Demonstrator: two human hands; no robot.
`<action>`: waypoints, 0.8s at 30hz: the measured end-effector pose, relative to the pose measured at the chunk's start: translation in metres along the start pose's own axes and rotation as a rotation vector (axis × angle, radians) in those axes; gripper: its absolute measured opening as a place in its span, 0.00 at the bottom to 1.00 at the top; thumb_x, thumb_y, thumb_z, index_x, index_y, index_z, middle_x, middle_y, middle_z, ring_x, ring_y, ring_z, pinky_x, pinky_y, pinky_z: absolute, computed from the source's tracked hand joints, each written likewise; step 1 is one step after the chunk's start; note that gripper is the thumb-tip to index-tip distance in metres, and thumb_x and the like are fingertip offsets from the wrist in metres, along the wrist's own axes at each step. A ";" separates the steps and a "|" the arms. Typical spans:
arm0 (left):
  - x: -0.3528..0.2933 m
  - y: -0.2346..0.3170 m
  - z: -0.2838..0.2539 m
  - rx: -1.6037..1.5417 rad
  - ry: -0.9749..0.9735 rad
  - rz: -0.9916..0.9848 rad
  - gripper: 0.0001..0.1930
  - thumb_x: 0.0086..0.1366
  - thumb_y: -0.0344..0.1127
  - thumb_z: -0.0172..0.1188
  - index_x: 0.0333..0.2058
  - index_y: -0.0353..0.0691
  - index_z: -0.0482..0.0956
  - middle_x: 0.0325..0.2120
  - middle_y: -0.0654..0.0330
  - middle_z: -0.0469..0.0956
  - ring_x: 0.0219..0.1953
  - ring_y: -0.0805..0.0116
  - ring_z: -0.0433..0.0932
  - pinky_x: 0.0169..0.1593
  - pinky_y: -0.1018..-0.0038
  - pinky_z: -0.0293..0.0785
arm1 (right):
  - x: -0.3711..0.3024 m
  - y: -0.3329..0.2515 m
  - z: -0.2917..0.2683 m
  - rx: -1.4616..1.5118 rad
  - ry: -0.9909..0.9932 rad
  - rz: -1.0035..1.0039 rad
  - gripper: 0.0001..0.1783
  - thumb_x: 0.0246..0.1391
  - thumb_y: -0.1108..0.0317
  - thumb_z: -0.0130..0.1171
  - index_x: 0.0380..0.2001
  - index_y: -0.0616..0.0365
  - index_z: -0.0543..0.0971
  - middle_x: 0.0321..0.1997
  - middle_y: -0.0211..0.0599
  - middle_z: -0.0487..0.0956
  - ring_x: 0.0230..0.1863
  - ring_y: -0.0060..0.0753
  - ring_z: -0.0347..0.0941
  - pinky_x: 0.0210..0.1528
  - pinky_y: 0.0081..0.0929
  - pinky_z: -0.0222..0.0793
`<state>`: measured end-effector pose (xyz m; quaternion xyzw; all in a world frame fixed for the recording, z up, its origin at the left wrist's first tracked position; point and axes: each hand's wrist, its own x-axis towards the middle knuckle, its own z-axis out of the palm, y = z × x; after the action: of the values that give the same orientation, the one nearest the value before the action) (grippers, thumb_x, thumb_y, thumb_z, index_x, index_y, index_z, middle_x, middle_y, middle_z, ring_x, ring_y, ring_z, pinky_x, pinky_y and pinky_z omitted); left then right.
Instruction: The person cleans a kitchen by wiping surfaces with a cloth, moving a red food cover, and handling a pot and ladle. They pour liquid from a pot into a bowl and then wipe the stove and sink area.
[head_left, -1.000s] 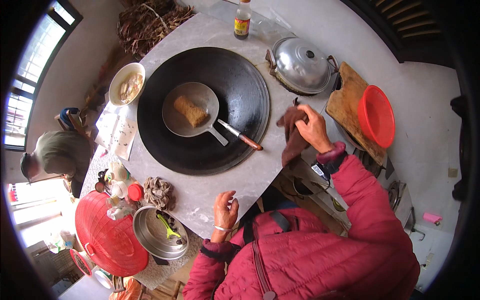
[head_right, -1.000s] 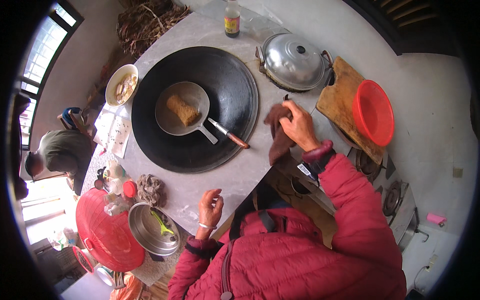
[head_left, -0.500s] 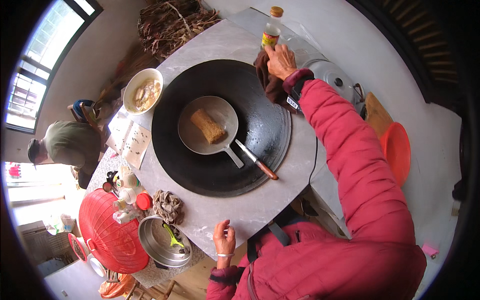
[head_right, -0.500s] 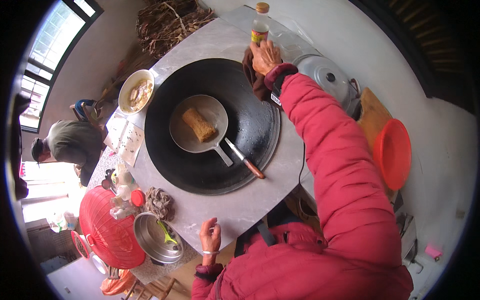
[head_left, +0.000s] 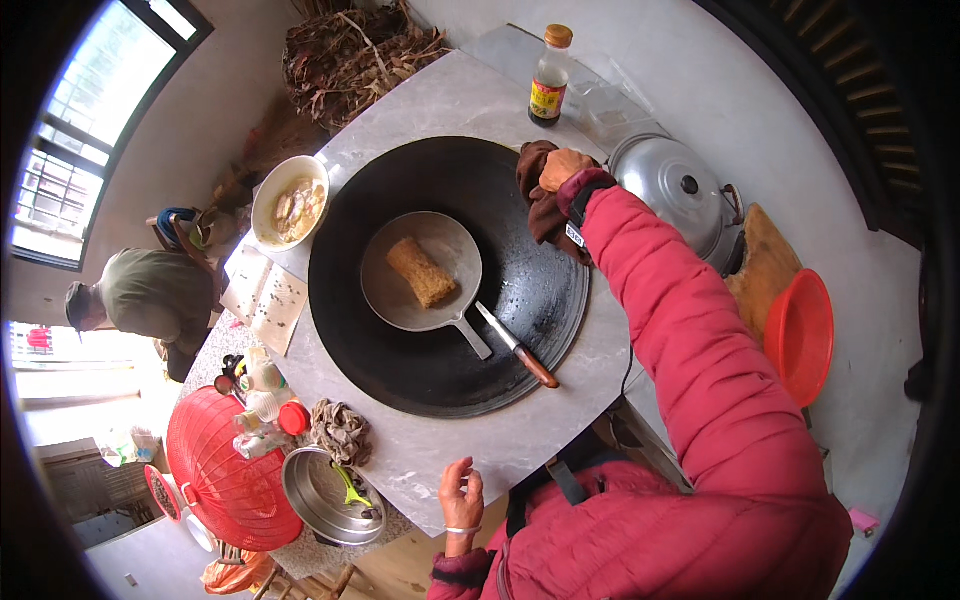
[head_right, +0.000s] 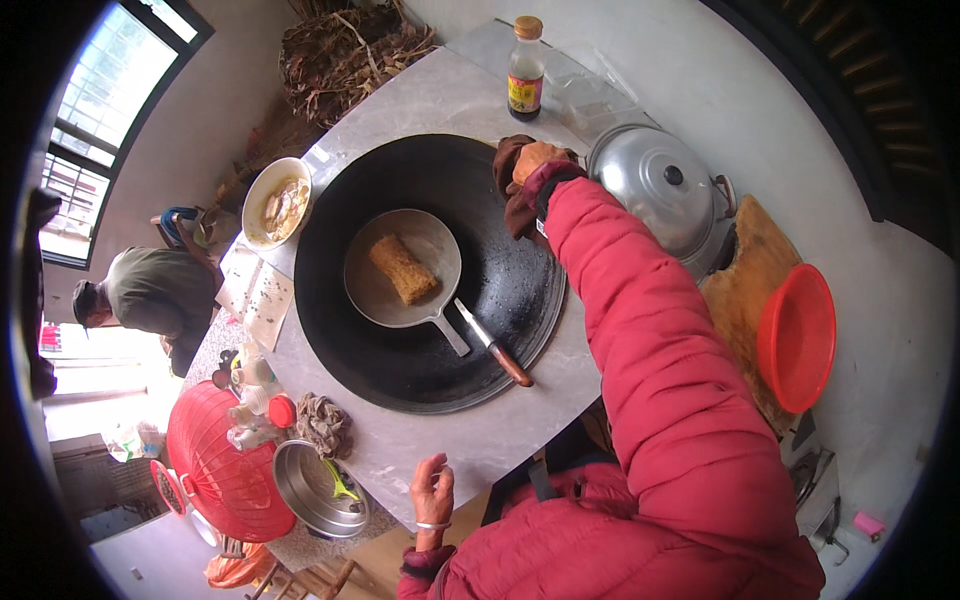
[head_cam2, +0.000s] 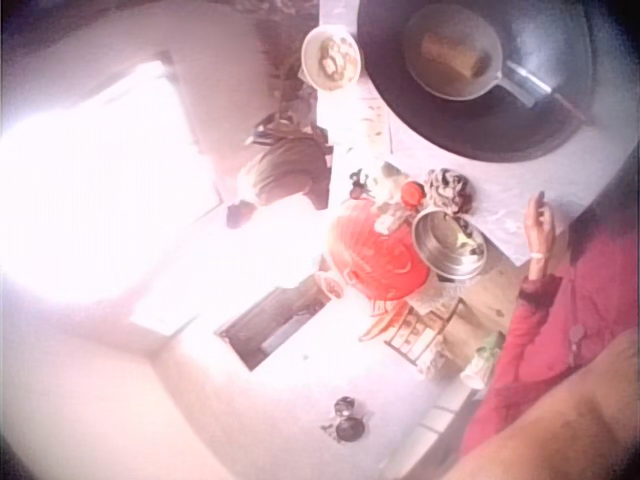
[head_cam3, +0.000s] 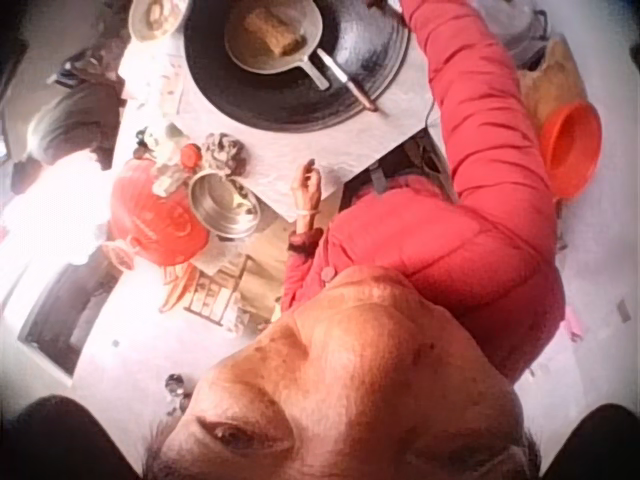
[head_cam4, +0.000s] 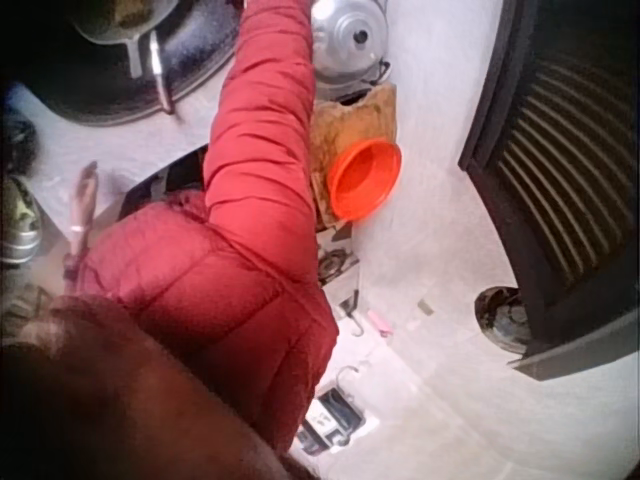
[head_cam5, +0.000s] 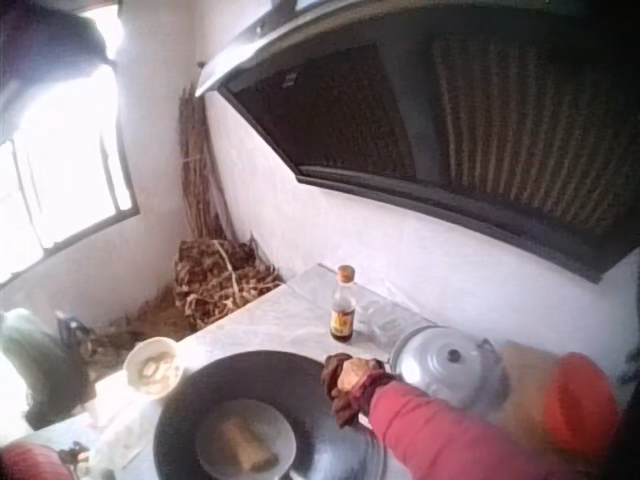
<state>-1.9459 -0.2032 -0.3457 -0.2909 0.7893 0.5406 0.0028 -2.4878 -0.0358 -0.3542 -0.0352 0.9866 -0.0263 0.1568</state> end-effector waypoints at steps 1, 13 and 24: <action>-0.002 0.000 -0.002 0.021 0.003 -0.022 0.11 0.57 0.26 0.56 0.41 0.36 0.77 0.34 0.57 0.76 0.33 0.68 0.77 0.33 0.75 0.72 | -0.004 0.001 0.000 -0.022 -0.022 -0.006 0.24 0.42 0.52 0.63 0.41 0.55 0.81 0.48 0.46 0.78 0.51 0.45 0.75 0.52 0.36 0.70; -0.004 0.007 -0.011 0.031 -0.015 0.103 0.11 0.58 0.24 0.56 0.41 0.35 0.77 0.34 0.56 0.76 0.33 0.68 0.77 0.34 0.75 0.74 | -0.086 -0.017 0.020 -0.114 -0.035 -0.216 0.25 0.43 0.50 0.60 0.38 0.57 0.82 0.43 0.48 0.80 0.46 0.46 0.77 0.49 0.37 0.72; -0.017 -0.016 -0.026 0.019 -0.011 -0.048 0.11 0.59 0.27 0.57 0.42 0.35 0.77 0.36 0.58 0.77 0.35 0.69 0.77 0.38 0.75 0.74 | -0.120 0.030 -0.037 0.094 0.327 -0.257 0.24 0.48 0.68 0.51 0.50 0.64 0.69 0.33 0.62 0.78 0.36 0.60 0.77 0.34 0.50 0.72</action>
<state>-1.9163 -0.2219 -0.3425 -0.3069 0.7873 0.5343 0.0227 -2.3870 0.0046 -0.2835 -0.1484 0.9841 -0.0972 -0.0088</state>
